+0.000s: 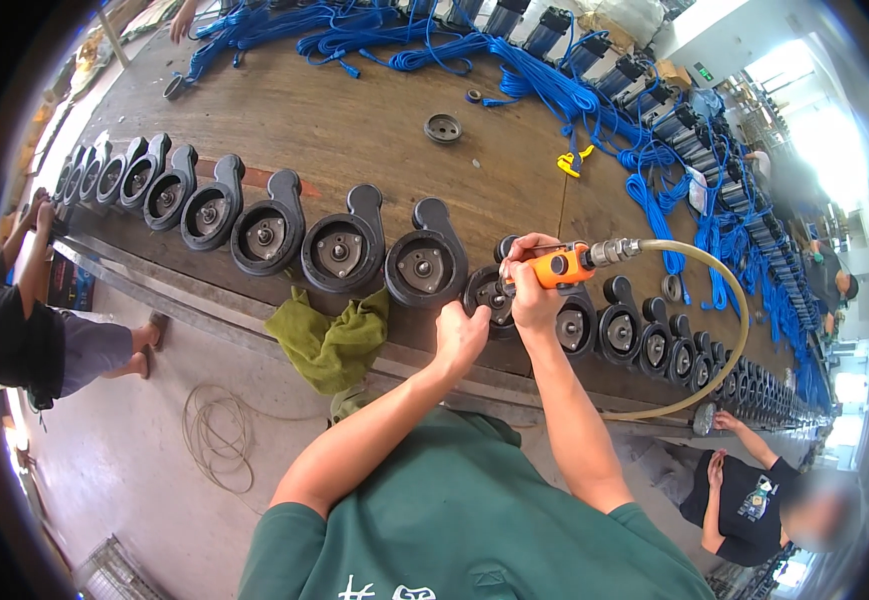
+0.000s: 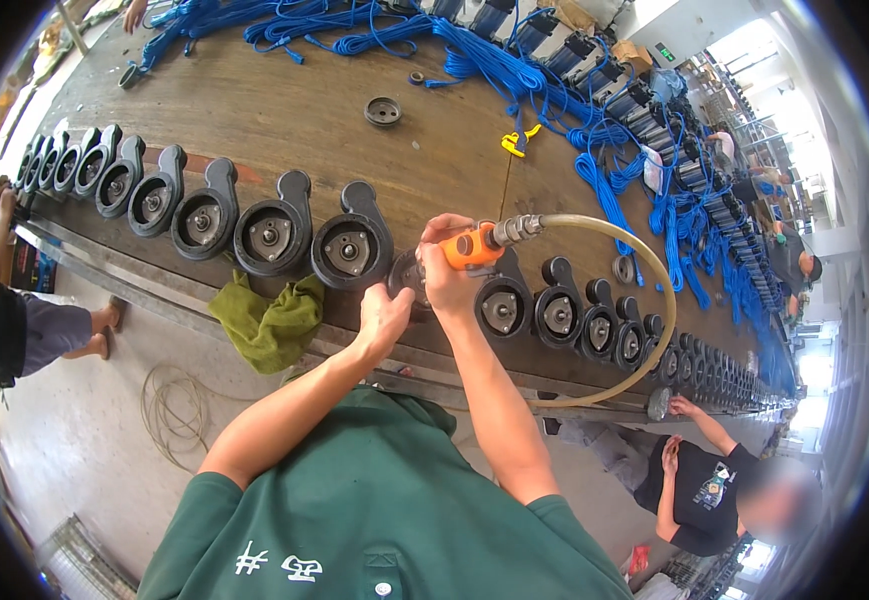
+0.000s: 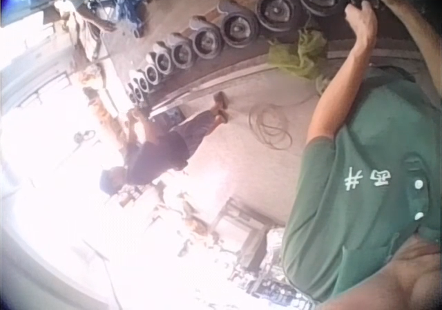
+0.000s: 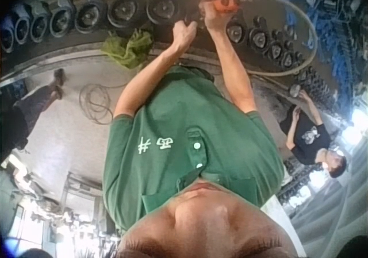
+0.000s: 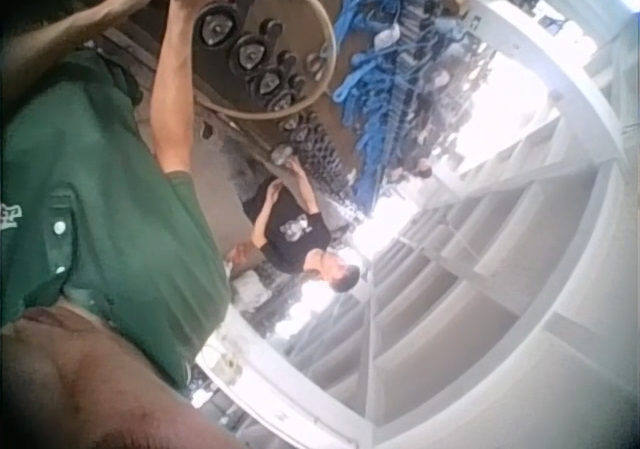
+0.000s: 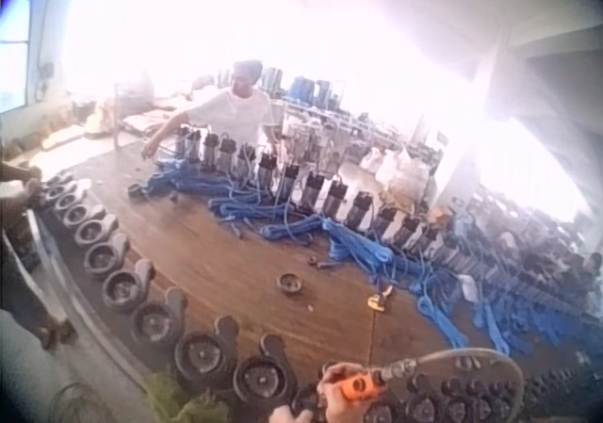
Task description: The person assembles pump components on a factory line using a pneumatic screwdriver. They place metal plates onto pump housings, wipe parts with a cloth, and secure bolts into the assembly.
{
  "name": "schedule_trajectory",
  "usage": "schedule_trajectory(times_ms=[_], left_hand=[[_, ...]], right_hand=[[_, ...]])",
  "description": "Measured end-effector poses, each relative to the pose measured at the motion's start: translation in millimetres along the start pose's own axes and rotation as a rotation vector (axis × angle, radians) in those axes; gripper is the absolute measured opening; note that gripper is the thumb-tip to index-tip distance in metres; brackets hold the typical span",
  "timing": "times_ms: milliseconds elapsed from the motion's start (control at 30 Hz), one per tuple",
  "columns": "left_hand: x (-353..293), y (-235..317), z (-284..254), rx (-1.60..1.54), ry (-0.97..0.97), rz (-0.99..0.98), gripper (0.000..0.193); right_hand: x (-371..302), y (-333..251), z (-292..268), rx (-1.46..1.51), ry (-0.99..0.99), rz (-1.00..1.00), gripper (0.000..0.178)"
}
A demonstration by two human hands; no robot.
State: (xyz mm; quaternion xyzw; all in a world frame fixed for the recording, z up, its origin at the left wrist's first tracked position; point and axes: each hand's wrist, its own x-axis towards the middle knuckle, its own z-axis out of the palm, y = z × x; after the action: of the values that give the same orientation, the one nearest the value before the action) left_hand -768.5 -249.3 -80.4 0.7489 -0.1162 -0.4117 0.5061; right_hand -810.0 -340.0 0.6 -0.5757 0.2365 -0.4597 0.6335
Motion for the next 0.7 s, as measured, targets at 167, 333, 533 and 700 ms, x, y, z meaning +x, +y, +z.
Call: schedule_trajectory(times_ms=[167,333,533,700], left_hand=[[2,0,-3,-0.034,0.009,0.001,0.045],[-2,6,-4,0.019,0.015,-0.001,0.041],[-8,9,-6,-0.032,0.016,-0.036,0.047],[-4,2,-2,-0.01,0.041,-0.016,0.044]], right_hand=[[3,5,4,-0.009,-0.05,-0.036,0.025],[1,21,-2,-0.218,-0.152,-0.151,0.023],[-3,16,8,-0.046,-0.11,-0.019,0.023],[-5,16,8,-0.14,-0.184,-0.084,0.024]])
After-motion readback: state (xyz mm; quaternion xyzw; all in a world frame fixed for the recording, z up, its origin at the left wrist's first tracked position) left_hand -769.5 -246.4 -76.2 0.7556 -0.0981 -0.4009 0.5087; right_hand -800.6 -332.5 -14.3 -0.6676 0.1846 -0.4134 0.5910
